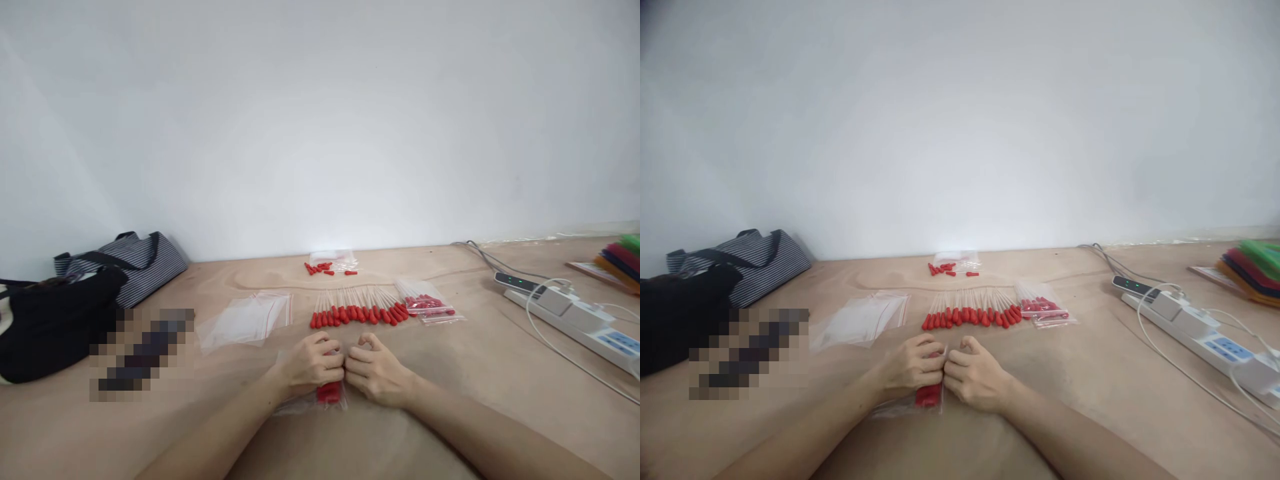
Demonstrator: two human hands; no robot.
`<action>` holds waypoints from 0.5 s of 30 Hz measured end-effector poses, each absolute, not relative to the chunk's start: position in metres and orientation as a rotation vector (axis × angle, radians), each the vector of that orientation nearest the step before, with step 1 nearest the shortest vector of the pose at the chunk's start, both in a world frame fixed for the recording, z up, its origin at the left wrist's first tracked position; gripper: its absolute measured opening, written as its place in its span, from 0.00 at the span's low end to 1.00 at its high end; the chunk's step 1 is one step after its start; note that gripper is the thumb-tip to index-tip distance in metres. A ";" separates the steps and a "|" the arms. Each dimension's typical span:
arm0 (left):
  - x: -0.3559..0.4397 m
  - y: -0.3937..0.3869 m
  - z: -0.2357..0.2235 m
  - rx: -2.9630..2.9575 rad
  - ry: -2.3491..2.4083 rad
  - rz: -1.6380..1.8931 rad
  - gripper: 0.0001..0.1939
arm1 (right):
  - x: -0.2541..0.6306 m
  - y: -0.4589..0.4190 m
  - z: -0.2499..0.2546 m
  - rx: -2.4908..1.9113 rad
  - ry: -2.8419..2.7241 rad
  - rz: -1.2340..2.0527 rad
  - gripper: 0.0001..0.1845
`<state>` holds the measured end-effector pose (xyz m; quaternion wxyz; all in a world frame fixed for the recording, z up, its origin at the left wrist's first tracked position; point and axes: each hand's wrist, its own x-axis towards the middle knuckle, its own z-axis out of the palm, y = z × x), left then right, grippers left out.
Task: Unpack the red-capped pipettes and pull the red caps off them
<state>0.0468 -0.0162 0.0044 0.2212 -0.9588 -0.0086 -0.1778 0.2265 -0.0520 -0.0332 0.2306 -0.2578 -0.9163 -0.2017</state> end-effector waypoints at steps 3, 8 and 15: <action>0.046 -0.014 0.007 -2.728 -0.056 -0.424 0.14 | 0.230 -0.050 -0.033 -0.693 -2.528 -0.530 0.18; 0.031 -0.018 0.010 -3.004 -0.481 -0.513 0.11 | 0.241 -0.054 -0.024 -0.786 -2.478 -0.261 0.09; -0.016 -0.051 -0.003 -3.316 -1.138 -0.337 0.37 | 0.239 -0.062 -0.014 -1.047 -2.365 0.297 0.08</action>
